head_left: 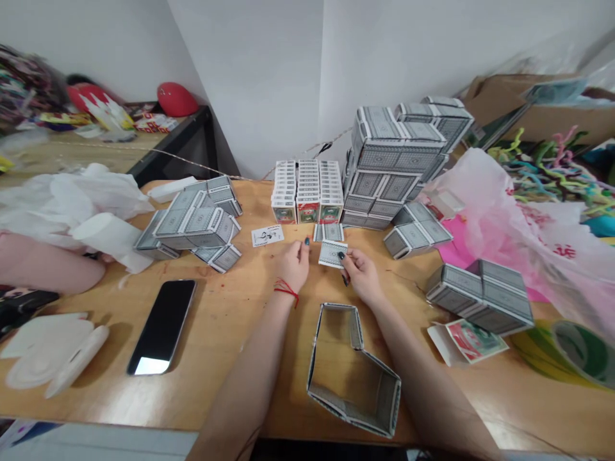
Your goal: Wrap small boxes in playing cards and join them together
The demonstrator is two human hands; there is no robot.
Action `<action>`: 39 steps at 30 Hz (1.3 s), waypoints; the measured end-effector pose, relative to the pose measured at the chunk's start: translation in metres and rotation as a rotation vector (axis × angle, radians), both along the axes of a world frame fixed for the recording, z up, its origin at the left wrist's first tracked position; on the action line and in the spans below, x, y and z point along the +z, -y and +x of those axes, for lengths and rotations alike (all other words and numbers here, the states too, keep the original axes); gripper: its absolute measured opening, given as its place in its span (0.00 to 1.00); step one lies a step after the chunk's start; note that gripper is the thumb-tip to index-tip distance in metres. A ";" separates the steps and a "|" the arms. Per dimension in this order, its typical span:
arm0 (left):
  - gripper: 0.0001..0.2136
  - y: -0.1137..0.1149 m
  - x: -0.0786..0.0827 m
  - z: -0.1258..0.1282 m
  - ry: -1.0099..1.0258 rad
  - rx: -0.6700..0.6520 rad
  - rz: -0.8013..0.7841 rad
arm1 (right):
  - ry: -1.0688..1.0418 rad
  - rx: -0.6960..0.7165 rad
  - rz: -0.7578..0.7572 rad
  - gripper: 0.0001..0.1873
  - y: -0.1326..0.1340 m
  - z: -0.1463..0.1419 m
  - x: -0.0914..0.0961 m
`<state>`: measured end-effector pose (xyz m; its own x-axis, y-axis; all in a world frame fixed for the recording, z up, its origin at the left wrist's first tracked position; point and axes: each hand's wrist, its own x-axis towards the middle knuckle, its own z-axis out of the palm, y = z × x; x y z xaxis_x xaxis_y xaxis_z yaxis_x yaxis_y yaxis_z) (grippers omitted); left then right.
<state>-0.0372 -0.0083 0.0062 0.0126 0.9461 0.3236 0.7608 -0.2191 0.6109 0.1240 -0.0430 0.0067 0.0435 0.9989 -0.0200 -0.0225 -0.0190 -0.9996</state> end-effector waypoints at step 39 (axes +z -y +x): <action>0.26 -0.008 -0.008 -0.016 -0.300 0.109 0.022 | -0.397 -0.312 -0.022 0.09 -0.010 0.008 -0.007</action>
<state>-0.0534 -0.0004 -0.0016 0.0090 0.9401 0.3408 0.9260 -0.1365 0.3519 0.1321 -0.0328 -0.0004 0.3249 0.9386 -0.1163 -0.4091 0.0286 -0.9120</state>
